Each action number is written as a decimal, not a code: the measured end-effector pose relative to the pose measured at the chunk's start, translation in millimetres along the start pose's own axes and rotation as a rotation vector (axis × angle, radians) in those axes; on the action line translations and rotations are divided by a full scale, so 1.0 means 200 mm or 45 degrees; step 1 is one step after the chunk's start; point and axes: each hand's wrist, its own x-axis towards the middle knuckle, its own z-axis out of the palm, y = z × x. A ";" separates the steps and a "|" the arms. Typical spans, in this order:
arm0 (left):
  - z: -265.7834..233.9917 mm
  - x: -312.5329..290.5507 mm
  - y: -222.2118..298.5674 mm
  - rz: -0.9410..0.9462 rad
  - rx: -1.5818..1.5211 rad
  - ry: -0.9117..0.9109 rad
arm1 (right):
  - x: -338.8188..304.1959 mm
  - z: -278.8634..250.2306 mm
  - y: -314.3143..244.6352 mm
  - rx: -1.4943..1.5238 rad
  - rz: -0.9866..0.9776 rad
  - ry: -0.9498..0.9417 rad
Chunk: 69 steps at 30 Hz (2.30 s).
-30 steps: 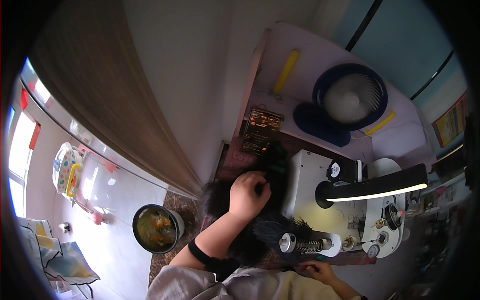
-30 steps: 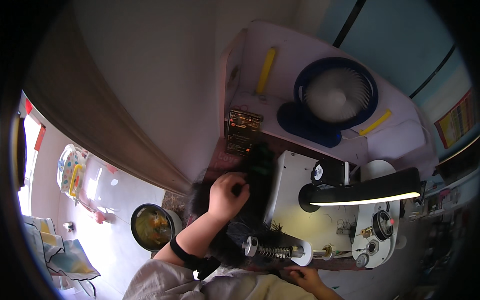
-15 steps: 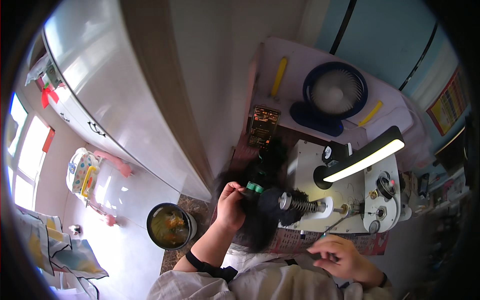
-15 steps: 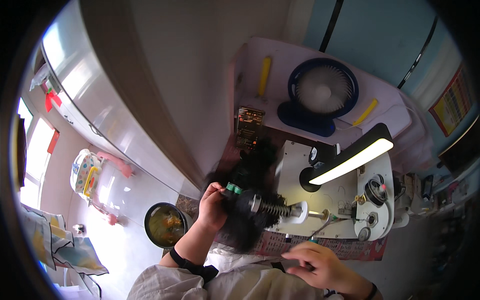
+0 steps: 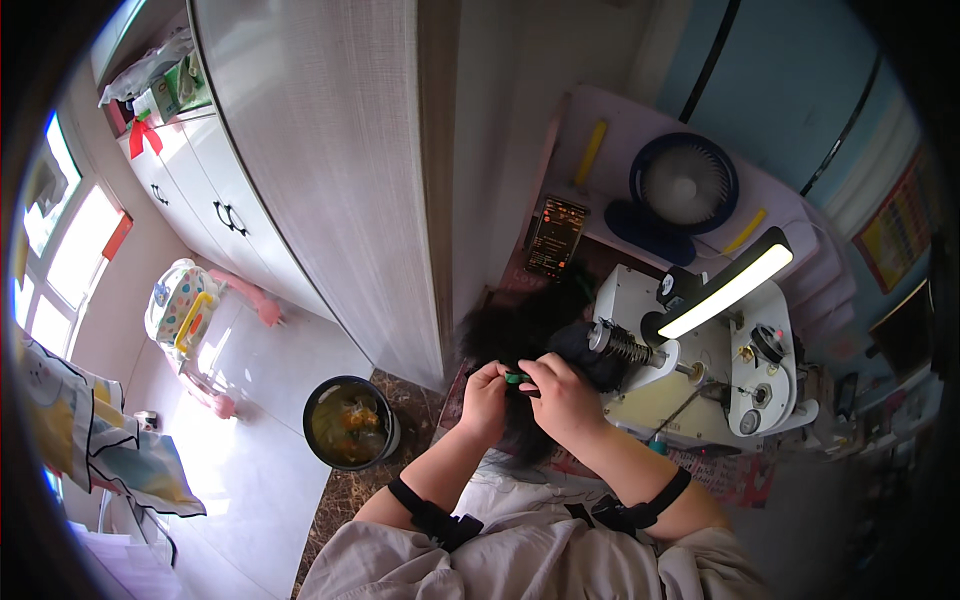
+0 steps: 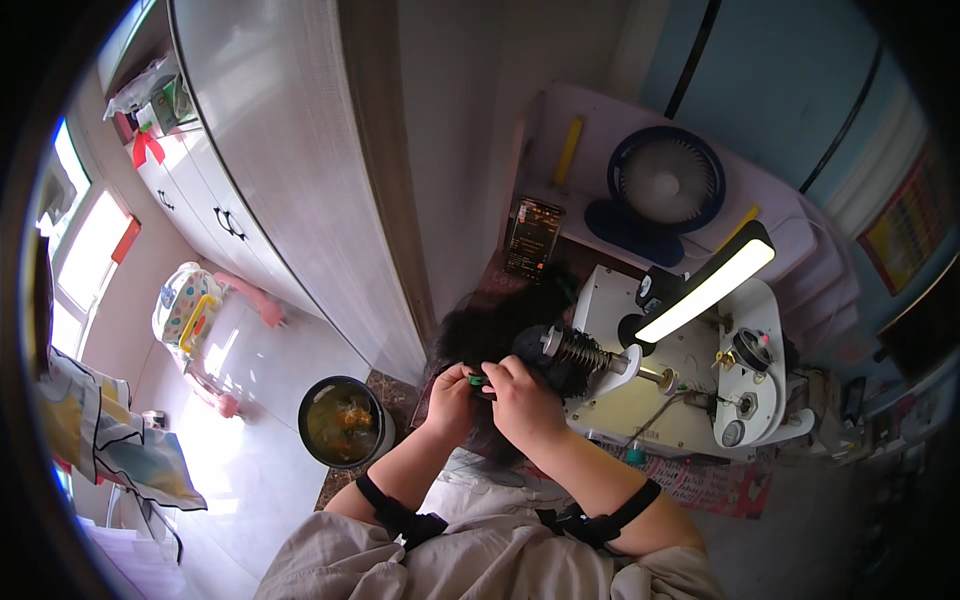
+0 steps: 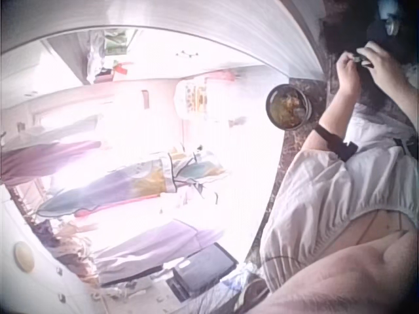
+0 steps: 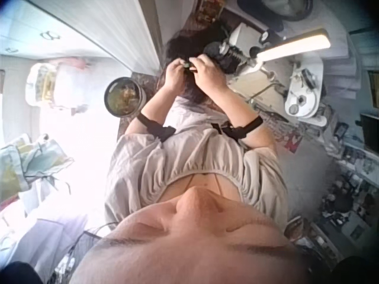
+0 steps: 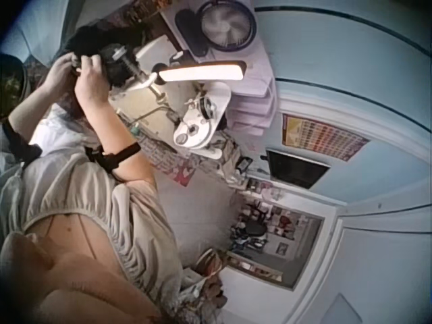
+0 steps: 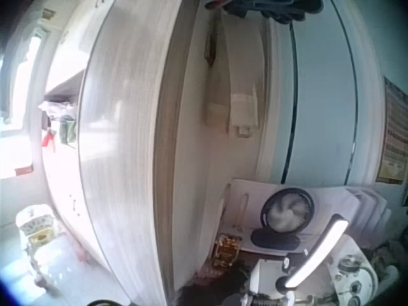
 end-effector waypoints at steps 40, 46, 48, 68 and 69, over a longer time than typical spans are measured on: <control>0.54 0.42 0.53 1.275 1.629 -0.492 | -0.14 -0.06 0.08 -0.087 -0.164 -0.056; 0.19 0.27 0.65 0.691 1.441 -1.020 | -0.14 -0.04 0.11 -0.123 -0.183 -0.020; 0.21 0.15 0.65 0.191 1.364 -0.989 | -0.14 -0.04 0.11 -0.091 -0.179 -0.056; 0.39 0.61 0.42 0.399 0.869 -0.050 | -0.40 -0.31 0.13 0.003 -0.358 -0.177; 0.37 0.59 0.43 0.627 1.148 -0.092 | -0.40 -0.35 0.12 0.021 -0.291 -0.162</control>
